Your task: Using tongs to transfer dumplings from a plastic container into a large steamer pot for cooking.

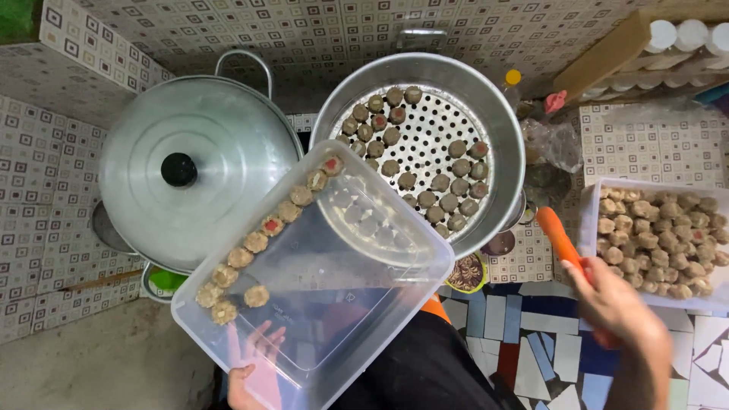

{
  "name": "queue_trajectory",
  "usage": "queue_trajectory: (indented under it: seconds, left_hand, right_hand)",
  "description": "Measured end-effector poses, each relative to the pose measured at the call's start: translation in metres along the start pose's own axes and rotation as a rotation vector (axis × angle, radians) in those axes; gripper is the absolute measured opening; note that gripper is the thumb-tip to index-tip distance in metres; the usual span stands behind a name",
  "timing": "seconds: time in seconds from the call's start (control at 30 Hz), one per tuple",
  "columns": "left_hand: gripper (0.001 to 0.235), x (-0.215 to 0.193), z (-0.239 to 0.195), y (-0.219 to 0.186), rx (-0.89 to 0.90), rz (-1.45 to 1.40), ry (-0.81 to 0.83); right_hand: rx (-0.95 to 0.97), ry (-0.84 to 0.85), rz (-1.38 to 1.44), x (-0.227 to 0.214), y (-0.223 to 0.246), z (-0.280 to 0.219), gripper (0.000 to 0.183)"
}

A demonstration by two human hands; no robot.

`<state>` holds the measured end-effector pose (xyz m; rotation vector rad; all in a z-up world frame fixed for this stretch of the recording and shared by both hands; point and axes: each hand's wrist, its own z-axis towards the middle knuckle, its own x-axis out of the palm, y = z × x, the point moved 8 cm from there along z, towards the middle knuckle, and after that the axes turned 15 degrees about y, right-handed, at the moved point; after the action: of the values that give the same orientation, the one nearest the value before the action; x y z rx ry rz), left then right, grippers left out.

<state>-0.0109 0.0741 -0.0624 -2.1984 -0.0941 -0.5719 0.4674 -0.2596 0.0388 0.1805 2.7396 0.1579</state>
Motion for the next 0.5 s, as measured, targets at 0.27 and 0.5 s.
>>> queue_trajectory:
  seconds: [0.27,0.5]
  left_hand:
    - [0.105,0.003,-0.003,-0.004,0.017,0.011,-0.013]
    - [0.103,0.017,-0.006,-0.007,0.054,0.012,0.014]
  right_hand:
    - [-0.283,0.163,0.601,0.056,0.021,0.033,0.035]
    - [-0.158,-0.030,0.282,0.051,0.036,0.020,0.047]
